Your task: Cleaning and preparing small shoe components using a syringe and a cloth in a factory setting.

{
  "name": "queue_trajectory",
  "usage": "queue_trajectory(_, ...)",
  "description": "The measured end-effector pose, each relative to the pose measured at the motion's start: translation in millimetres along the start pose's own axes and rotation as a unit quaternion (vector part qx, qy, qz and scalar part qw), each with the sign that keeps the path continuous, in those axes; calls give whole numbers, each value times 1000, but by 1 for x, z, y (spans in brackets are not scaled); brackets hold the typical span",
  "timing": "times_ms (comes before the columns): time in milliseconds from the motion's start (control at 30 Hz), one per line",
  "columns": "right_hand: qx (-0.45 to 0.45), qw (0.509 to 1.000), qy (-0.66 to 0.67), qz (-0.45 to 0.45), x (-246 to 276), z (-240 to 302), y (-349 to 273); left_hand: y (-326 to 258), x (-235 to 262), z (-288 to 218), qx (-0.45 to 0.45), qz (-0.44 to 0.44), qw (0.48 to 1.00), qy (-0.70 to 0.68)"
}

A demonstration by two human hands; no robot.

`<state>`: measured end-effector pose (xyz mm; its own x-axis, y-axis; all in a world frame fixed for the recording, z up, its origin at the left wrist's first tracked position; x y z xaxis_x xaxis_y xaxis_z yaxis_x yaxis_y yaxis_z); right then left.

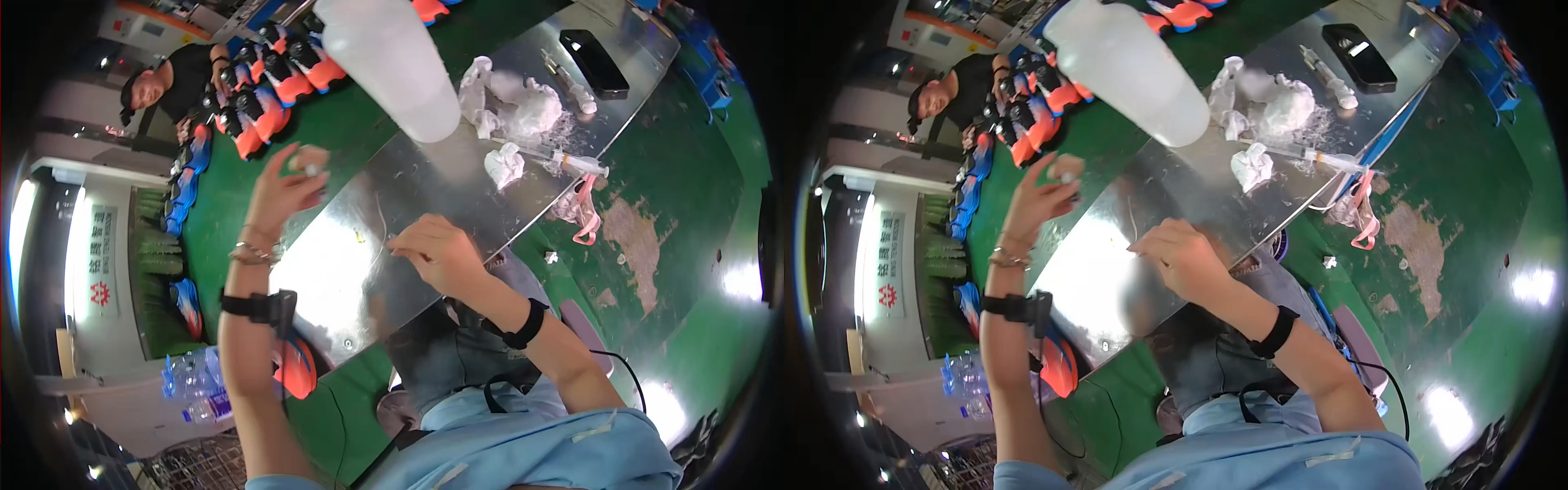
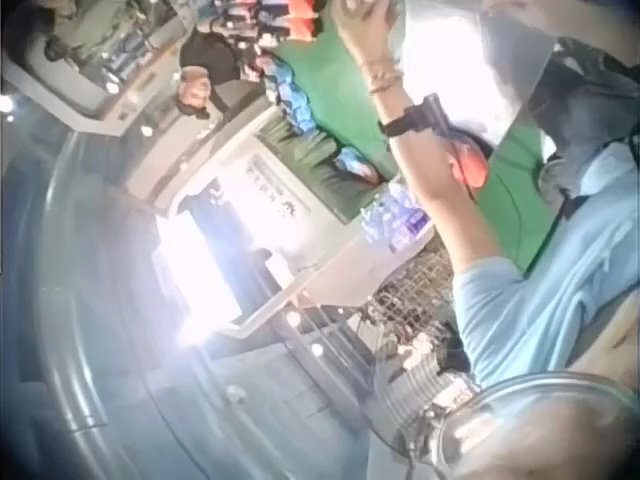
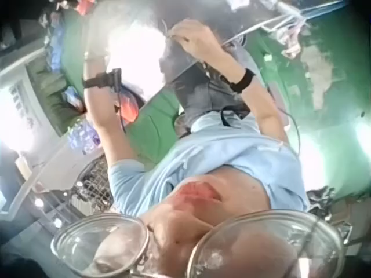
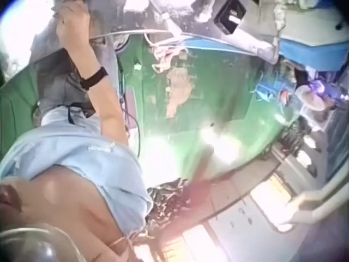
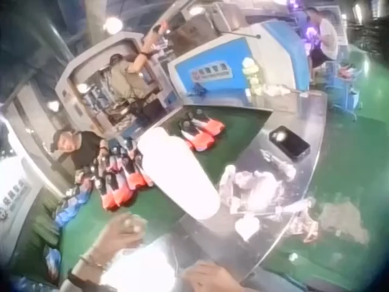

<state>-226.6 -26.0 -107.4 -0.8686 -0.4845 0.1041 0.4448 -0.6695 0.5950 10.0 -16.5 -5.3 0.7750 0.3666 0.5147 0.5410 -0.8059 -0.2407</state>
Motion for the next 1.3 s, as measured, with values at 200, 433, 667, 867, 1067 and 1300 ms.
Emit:
queue_trajectory(200, -12, 1000, -19, 1, -3, 3, -5, -10, -74, 9, -62, 21, 994, 90)
queue_trajectory(433, -22, 1000, -15, -13, 1, 9, -3, -24, -95, -4, -111, -8, 991, 77)
queue_trajectory(667, 7, 998, -55, 15, -1, 2, -9, -63, -58, 6, -166, -39, 956, 238)
queue_trajectory(867, -37, 999, -5, 7, 0, 15, -3, -91, -15, 51, -200, -57, 902, 377)
queue_trajectory(1067, -10, 994, 1, -108, 4, 10, -8, -87, -31, 58, -220, -53, 915, 334)
queue_trajectory(1300, -2, 995, -50, -85, 2, 11, -11, -73, -33, 70, -298, -56, 907, 293)
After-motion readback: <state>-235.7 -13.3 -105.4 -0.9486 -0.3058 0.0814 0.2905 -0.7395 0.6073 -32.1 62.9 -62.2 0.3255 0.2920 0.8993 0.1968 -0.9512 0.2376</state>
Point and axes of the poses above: each hand's wrist, its own y-axis towards the middle knuckle, its own x-axis out of the back of the hand, z = x × y, the point moved 2 cm from there along y, towards the middle knuckle, and after that the axes turned 3 degrees about -z, right-handed, at the moved point
